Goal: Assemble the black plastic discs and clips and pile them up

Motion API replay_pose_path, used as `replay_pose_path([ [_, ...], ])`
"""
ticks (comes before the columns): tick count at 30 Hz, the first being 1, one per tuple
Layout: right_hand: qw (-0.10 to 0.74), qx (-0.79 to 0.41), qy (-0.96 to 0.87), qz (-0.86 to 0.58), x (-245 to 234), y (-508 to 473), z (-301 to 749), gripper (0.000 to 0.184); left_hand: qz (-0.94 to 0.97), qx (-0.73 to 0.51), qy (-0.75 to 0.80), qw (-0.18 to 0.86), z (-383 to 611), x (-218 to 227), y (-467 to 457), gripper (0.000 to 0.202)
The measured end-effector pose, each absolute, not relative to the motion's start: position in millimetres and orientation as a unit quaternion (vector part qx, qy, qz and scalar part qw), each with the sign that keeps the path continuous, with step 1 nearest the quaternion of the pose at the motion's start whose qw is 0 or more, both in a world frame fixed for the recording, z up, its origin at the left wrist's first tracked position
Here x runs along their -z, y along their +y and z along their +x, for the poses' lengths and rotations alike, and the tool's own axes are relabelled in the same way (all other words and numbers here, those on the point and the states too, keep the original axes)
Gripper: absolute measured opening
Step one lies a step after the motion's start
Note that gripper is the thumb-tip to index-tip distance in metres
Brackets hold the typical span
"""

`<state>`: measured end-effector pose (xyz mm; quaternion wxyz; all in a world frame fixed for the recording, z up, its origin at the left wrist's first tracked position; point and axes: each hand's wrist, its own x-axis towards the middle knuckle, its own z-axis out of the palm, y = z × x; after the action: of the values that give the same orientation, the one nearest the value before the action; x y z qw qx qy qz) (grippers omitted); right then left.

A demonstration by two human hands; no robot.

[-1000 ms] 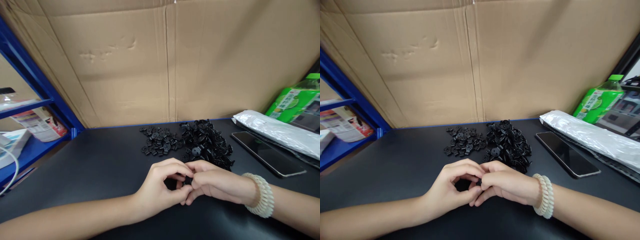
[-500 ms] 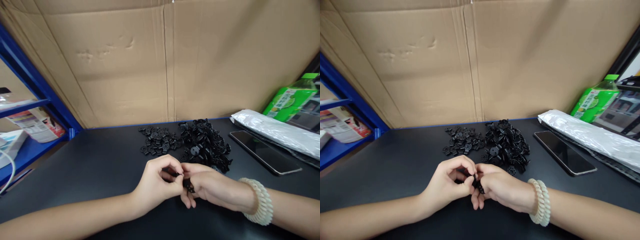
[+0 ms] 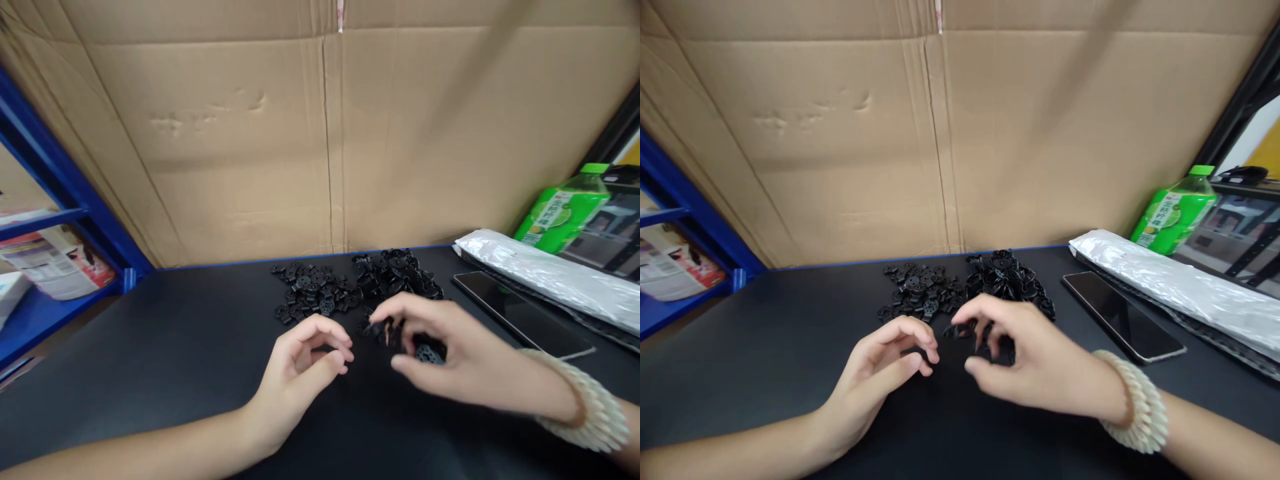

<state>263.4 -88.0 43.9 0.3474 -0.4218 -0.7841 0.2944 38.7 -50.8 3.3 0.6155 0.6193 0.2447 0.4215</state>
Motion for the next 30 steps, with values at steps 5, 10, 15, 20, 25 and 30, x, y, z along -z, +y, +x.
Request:
replay_pose_path([
  [5,0.361,0.022,-0.809,-0.463,-59.2,-61.0,308.4,0.034,0.608,-0.407,0.255,0.632,37.3,-2.5,-48.5,0.009],
  [10,0.278,0.061,-0.837,-0.467,-54.5,-48.9,321.7,0.046,0.618,-0.399,0.263,0.624,37.0,-3.0,-48.8,0.01],
  [15,0.322,0.061,-0.832,-0.448,-53.4,-53.7,313.4,0.036,0.683,-0.364,0.312,0.551,38.9,-5.5,-54.1,0.005],
  [20,0.453,-0.018,-0.796,-0.402,-53.1,-73.6,293.9,0.016,0.843,-0.312,0.288,0.331,35.2,-7.1,-62.8,0.016],
  [25,0.382,-0.225,-0.815,-0.372,-40.2,-105.3,257.1,0.022,0.949,-0.235,0.207,0.039,26.8,-8.5,-52.6,0.022],
  [30,0.311,-0.309,-0.821,-0.366,-24.1,-114.1,234.3,0.034,0.942,-0.163,0.288,-0.057,26.9,-12.8,-45.7,0.046],
])
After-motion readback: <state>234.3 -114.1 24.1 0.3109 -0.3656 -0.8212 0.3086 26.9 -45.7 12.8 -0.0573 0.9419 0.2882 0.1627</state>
